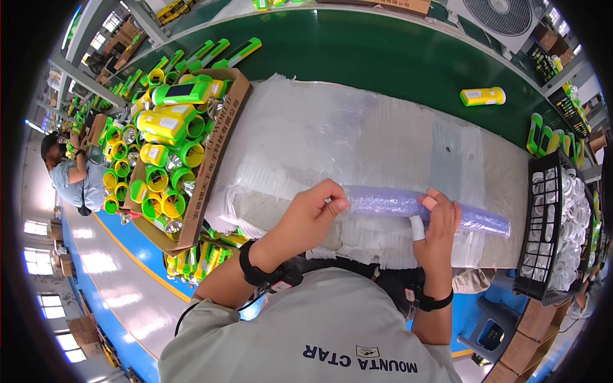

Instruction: Assemble and inspect portable flashlights on an assembly line.

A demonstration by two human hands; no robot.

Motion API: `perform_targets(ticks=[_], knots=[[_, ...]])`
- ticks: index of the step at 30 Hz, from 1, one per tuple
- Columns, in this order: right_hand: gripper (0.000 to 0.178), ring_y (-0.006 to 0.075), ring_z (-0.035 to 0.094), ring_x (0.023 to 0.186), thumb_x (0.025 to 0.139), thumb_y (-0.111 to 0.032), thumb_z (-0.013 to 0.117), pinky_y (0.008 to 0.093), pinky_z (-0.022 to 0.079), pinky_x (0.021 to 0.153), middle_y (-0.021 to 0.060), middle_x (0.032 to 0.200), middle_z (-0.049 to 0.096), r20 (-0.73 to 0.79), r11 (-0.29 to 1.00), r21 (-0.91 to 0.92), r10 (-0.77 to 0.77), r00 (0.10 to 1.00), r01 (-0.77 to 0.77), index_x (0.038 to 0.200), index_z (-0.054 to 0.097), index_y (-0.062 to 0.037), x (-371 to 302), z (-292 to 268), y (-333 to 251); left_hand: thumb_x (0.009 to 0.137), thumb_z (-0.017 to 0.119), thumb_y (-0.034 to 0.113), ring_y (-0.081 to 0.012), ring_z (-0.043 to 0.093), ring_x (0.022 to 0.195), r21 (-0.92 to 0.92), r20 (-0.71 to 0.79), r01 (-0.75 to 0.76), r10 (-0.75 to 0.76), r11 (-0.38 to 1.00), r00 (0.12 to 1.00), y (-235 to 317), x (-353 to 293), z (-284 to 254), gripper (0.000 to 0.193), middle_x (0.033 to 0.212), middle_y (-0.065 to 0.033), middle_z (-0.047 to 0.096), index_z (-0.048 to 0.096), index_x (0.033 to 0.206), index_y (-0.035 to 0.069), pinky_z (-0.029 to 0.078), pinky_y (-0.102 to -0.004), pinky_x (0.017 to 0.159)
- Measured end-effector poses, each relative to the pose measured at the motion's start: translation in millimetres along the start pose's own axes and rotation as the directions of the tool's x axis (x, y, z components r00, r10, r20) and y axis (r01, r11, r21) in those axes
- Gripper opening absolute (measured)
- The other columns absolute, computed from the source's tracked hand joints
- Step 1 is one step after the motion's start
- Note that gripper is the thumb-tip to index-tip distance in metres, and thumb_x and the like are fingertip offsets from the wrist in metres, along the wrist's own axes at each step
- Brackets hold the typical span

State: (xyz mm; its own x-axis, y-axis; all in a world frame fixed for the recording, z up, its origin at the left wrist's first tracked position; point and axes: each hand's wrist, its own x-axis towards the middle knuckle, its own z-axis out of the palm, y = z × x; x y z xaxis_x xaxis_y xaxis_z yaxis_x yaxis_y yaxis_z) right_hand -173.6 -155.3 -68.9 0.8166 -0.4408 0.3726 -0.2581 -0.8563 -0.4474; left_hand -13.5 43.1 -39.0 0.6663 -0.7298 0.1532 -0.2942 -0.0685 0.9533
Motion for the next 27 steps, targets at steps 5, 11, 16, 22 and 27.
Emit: perform_targets(ticks=[5,11,16,22,27], knots=[[0.033,0.0281,0.05,0.114,0.076,-0.009,0.066,0.0489,0.025,0.105,0.009,0.119,0.054,-0.024,1.0,-0.028,-0.01,1.0,0.009,0.107,0.057,-0.0104,0,-3,10,0.089,0.057,0.005,-0.0229,0.055,0.073,0.281,0.157,-0.087,0.044,0.956,0.987,-16,-15,0,0.014,0.08,-0.0102,0.055,0.058,0.103,0.003,0.046,-0.0308,0.066],[0.033,0.0285,0.05,0.112,0.075,-0.008,0.065,0.0461,0.028,0.102,0.0097,0.115,0.055,-0.009,0.996,-0.009,-0.084,0.996,0.084,0.107,0.058,-0.0101,10,-6,15,0.075,0.067,0.004,-0.0304,0.055,0.074,0.532,0.068,-0.21,0.206,0.82,0.976,-24,-12,-5,0.026,0.081,-0.0108,0.057,0.064,0.101,0.006,0.046,-0.038,0.065],[0.033,0.0282,0.05,0.111,0.075,-0.008,0.065,0.0441,0.029,0.1,0.0102,0.114,0.056,-0.001,0.993,0.017,-0.119,0.993,0.119,0.107,0.058,-0.0093,15,-4,17,0.07,0.071,0.0,-0.0247,0.056,0.071,0.524,0.069,-0.223,0.22,0.822,0.973,-41,-1,1,0.019,0.079,-0.0109,0.057,0.064,0.088,0.001,0.046,-0.031,0.062],[0.033,0.0288,0.05,0.11,0.076,-0.008,0.064,0.0442,0.03,0.1,0.0104,0.114,0.056,-0.064,0.992,0.012,-0.124,0.99,0.125,0.108,0.058,-0.0089,10,-10,19,0.083,0.06,-0.004,-0.0156,0.058,0.072,0.181,0.102,-0.232,0.216,0.956,0.971,-34,-9,12,0.017,0.093,-0.0093,0.057,0.053,0.096,0.003,0.045,-0.0279,0.059],[0.035,0.0294,0.05,0.11,0.074,-0.008,0.065,0.0465,0.029,0.101,0.0102,0.115,0.055,-0.016,0.996,0.013,-0.09,0.996,0.09,0.109,0.058,-0.0095,5,-16,27,0.085,0.059,-0.005,-0.0103,0.056,0.061,-0.454,0.127,0.327,-0.303,0.829,0.944,-16,-17,19,0.036,0.096,-0.0095,0.057,0.039,0.114,0.005,0.044,-0.0228,0.048]])
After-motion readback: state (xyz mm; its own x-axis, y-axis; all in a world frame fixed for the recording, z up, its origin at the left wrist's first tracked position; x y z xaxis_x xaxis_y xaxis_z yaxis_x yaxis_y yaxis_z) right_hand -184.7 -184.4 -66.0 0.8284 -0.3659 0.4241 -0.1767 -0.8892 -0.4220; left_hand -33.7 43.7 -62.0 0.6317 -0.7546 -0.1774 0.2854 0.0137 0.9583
